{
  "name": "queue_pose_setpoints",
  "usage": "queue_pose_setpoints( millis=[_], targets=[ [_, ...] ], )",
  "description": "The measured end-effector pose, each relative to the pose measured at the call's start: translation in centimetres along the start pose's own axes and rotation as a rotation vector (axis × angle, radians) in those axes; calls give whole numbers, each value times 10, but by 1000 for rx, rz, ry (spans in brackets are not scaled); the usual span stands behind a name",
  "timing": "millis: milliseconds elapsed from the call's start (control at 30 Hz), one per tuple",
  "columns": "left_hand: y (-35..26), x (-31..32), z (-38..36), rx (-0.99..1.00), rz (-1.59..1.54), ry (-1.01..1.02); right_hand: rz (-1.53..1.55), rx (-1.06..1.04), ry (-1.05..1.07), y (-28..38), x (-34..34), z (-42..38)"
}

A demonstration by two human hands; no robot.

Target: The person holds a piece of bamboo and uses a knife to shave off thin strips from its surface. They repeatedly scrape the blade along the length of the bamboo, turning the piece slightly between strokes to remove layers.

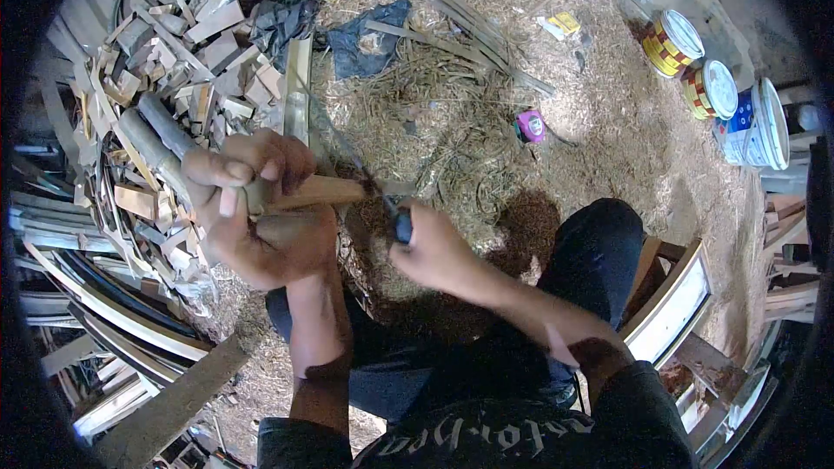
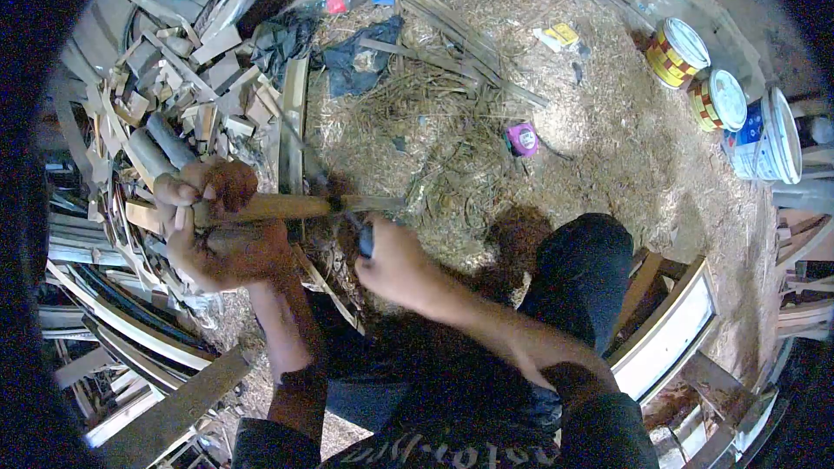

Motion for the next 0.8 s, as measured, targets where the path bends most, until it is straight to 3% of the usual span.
queue_pose_setpoints(
  millis=[200,267,333,367,467,600,633,700,800],
  targets=[
    [2,3,2,-17,-2,-29,-49,82,73,17,-4,-14],
    [3,-2,1,-37,-59,-26,-34,-154,-92,31,-10,-22],
    [4,-1,1,-58,-125,-16,-83,196,125,-8,1,-2],
    [2,1,2,-41,-74,2,-31,140,122,-43,15,12],
    [4,2,9,-7,-19,32,-2,108,89,-59,16,19],
    [10,-3,17,-61,-68,42,-47,139,111,-10,0,4],
    [11,-5,17,-59,-64,37,13,30,54,0,-3,-1],
    [13,1,16,-99,-196,124,70,6,7,-7,3,1],
    [12,-5,16,-112,-145,81,104,-32,-38,-7,3,0]
  ],
)
Point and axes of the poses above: each hand's wrist, its own z-axis towards the middle knuckle, its own x-axis out of the palm, y = z × x, the point moved 6 cm from there along z, towards the middle knuckle, and after that the axes turned 7 degrees about x, right-handed, at the moved point
